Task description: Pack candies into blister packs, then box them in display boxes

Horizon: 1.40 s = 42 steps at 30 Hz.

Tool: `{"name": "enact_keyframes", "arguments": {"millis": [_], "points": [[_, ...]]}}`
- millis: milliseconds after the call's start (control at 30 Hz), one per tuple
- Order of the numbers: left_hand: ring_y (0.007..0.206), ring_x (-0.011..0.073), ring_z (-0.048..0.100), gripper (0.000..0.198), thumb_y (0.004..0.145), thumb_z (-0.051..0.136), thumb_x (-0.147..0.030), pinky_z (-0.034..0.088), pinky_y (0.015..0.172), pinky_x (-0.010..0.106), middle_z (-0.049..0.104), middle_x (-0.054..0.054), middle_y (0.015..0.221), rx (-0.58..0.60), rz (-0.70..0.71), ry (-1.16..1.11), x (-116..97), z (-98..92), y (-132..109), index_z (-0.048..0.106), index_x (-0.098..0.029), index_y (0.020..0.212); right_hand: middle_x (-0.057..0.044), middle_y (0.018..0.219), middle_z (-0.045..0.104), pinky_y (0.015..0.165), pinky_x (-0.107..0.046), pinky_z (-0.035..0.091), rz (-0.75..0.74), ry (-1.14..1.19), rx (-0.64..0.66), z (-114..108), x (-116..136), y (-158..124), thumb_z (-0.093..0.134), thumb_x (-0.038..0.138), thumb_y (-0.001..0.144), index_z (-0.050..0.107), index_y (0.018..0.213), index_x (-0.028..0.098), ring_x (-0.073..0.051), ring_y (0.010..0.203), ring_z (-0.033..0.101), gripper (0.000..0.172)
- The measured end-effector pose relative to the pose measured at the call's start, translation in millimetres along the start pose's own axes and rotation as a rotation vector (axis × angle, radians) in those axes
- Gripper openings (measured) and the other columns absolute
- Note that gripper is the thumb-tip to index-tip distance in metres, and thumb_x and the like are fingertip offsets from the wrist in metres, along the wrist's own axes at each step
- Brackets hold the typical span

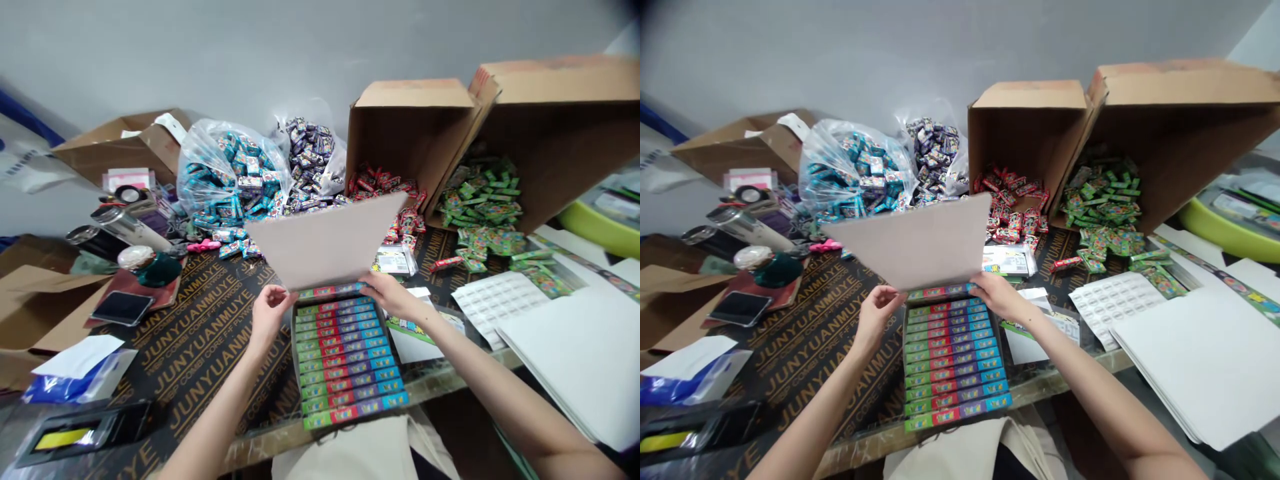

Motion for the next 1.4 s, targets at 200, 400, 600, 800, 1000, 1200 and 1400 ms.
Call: {"name": "enact_keyframes", "arguments": {"millis": [200, 400, 600, 800, 1000, 1200, 1400], "points": [[0.063, 0.0131, 0.053, 0.027, 0.058, 0.071, -0.037, 0.041, 0.062, 0.024, 0.061, 0.001, 0.069, -0.005, 0.002, -0.011, 6, 4.1, -4, 0.063, -0.015, 0.071, -0.006, 0.090, 0.060, 0.077, -0.031, 0.038, 0.010, -0.102, 0.018, 7, 0, -2, 0.042, 0.025, 0.087, 0.056, 0.092, 0.019, -0.018, 0.085, 0.054, 0.016], [0.062, 0.0145, 0.052, 0.020, 0.065, 0.065, -0.037, 0.040, 0.063, 0.025, 0.060, 0.000, 0.062, 0.055, 0.115, 0.141, -1, 8.0, -11, 0.064, -0.017, 0.062, -0.006, 0.092, 0.059, 0.080, -0.034, 0.030, 0.028, -0.198, -0.002, 14, 0, -9, 0.041, 0.025, 0.088, 0.054, 0.092, 0.017, -0.019, 0.087, 0.050, 0.016], [0.059, 0.0179, 0.055, 0.022, 0.066, 0.063, -0.040, 0.041, 0.062, 0.029, 0.061, 0.003, 0.060, -0.024, 0.184, 0.338, -12, -2.7, -6, 0.067, -0.018, 0.062, -0.009, 0.098, 0.058, 0.082, -0.037, 0.031, 0.064, -0.371, -0.122, 14, 6, -7, 0.039, 0.022, 0.089, 0.056, 0.099, 0.017, -0.022, 0.095, 0.049, 0.021], [0.122, 0.0274, 0.039, 0.051, 0.082, 0.046, -0.043, 0.029, 0.100, 0.044, 0.050, 0.013, 0.126, 0.057, 0.723, 0.835, -43, 39.2, -53, 0.046, -0.015, 0.124, -0.013, 0.131, 0.043, 0.100, -0.043, 0.025, -0.124, -0.508, -0.156, 17, 43, -23, 0.038, 0.027, 0.089, 0.038, 0.130, 0.015, -0.025, 0.124, 0.033, 0.043], [0.132, 0.0310, 0.019, 0.080, 0.079, 0.038, -0.059, 0.022, 0.106, 0.047, 0.027, 0.021, 0.141, 0.292, 0.793, 1.132, -22, 69.7, -67, 0.024, -0.003, 0.135, -0.018, 0.138, 0.033, 0.105, -0.043, 0.022, -0.092, -0.519, 0.070, 46, 42, -26, 0.038, 0.053, 0.084, 0.031, 0.134, 0.005, -0.028, 0.130, 0.025, 0.069], [0.131, 0.0311, 0.023, 0.088, 0.075, 0.037, -0.066, 0.020, 0.106, 0.046, 0.030, 0.021, 0.139, 0.346, 0.737, 1.161, -8, 74.1, -55, 0.025, -0.004, 0.135, -0.017, 0.139, 0.032, 0.104, -0.048, 0.017, 0.006, -0.492, 0.088, 59, 27, -16, 0.031, 0.055, 0.085, 0.032, 0.134, 0.009, -0.028, 0.130, 0.025, 0.068], [0.133, 0.0258, 0.016, 0.069, 0.085, 0.028, -0.055, 0.010, 0.106, 0.052, 0.024, 0.014, 0.143, 0.338, 0.680, 1.146, 4, 62.5, -53, 0.017, -0.013, 0.139, -0.012, 0.144, 0.022, 0.105, -0.051, 0.007, 0.038, -0.425, 0.058, 44, 40, -36, 0.025, 0.046, 0.090, 0.024, 0.138, 0.014, -0.024, 0.132, 0.019, 0.057]]}}
Point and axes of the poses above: each hand's wrist, its own y-axis towards the middle knuckle, its own z-axis out of the palm, x = y × z, the point moved 7 cm from there along y, towards the middle knuckle
